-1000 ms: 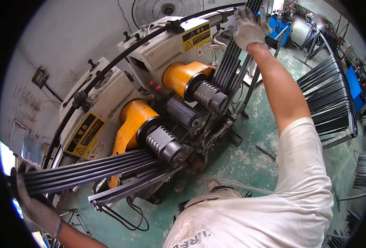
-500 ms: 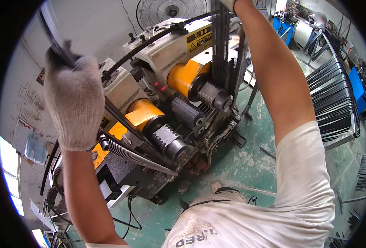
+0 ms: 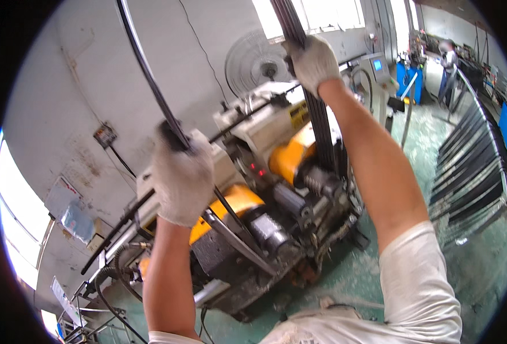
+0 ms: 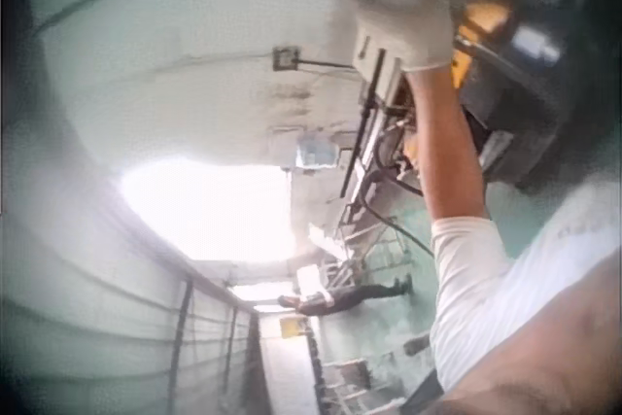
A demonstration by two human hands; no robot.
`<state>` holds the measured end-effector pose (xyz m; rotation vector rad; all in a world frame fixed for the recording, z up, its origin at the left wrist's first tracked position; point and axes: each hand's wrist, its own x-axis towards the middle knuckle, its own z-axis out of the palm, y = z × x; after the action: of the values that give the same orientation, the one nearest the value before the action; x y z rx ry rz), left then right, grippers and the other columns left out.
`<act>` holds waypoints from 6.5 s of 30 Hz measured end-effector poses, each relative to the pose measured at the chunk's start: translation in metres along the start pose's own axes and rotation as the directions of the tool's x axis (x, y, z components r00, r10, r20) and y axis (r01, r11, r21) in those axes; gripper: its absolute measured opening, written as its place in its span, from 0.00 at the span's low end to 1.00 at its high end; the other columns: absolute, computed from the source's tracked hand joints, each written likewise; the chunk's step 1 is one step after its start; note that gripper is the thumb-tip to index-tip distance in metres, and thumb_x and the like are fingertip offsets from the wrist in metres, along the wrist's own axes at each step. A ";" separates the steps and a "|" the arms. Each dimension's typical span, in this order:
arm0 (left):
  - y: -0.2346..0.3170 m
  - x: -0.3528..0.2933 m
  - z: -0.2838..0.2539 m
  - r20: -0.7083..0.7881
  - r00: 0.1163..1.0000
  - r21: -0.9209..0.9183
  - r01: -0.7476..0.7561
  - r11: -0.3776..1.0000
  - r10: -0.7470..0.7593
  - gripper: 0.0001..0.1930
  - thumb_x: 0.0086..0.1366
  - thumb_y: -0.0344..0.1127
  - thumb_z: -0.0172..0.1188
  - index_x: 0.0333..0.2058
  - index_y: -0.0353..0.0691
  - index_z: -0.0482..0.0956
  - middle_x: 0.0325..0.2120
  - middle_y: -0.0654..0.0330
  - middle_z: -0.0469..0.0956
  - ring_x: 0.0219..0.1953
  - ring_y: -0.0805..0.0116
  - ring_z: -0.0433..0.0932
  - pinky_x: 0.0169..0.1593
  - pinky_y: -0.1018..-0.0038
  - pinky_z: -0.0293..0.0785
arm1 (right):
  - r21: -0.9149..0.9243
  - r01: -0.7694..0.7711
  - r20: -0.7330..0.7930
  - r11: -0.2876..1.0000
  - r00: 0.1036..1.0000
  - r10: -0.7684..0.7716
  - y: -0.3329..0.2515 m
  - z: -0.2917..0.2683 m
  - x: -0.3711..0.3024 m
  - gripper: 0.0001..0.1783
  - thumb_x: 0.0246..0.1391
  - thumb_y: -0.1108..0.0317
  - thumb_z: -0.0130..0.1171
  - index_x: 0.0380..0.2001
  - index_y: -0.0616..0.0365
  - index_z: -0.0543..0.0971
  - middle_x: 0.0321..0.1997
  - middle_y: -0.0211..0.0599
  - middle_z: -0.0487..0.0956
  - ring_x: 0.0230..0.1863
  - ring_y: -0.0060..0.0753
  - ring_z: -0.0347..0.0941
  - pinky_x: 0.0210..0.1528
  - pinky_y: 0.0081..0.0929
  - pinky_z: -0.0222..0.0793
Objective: The person repeatedly picks up bundles of long metal rods, feeds them into a bending machine, and removes the bent pieces to place them on a nearby rack. The process is repeated continuously throughout the clip.
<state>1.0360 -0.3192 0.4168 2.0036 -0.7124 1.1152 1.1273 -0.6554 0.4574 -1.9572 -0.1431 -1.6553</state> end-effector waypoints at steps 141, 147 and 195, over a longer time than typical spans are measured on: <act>0.947 -0.293 0.681 0.637 0.566 -0.565 -0.118 0.816 0.523 0.37 0.62 0.33 0.72 0.70 0.36 0.74 0.72 0.42 0.74 0.72 0.39 0.73 0.75 0.50 0.71 | -0.970 -0.060 0.087 0.236 0.822 0.563 0.579 -1.044 -0.200 0.17 0.62 0.65 0.61 0.52 0.57 0.82 0.54 0.42 0.80 0.63 0.48 0.77 0.69 0.54 0.73; 1.010 -0.270 0.845 0.692 0.432 -0.278 -0.580 0.766 0.578 0.42 0.61 0.37 0.64 0.76 0.41 0.70 0.77 0.42 0.68 0.77 0.39 0.67 0.82 0.42 0.54 | -0.935 0.113 0.291 0.336 0.786 0.545 0.660 -1.086 -0.184 0.31 0.71 0.64 0.52 0.75 0.59 0.73 0.78 0.46 0.76 0.81 0.49 0.69 0.88 0.57 0.49; 1.260 -0.032 1.661 0.741 0.466 -0.083 -0.651 0.755 0.484 0.19 0.60 0.37 0.66 0.50 0.40 0.84 0.50 0.50 0.83 0.58 0.50 0.81 0.63 0.49 0.72 | -0.796 0.172 0.387 0.580 0.882 0.269 1.509 -1.164 0.092 0.32 0.68 0.58 0.53 0.69 0.66 0.78 0.73 0.55 0.80 0.77 0.56 0.73 0.84 0.59 0.57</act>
<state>0.8710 -2.3856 0.1930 2.4890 -1.8926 0.6763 0.7782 -2.4976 0.1051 -3.0158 0.6314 -1.2290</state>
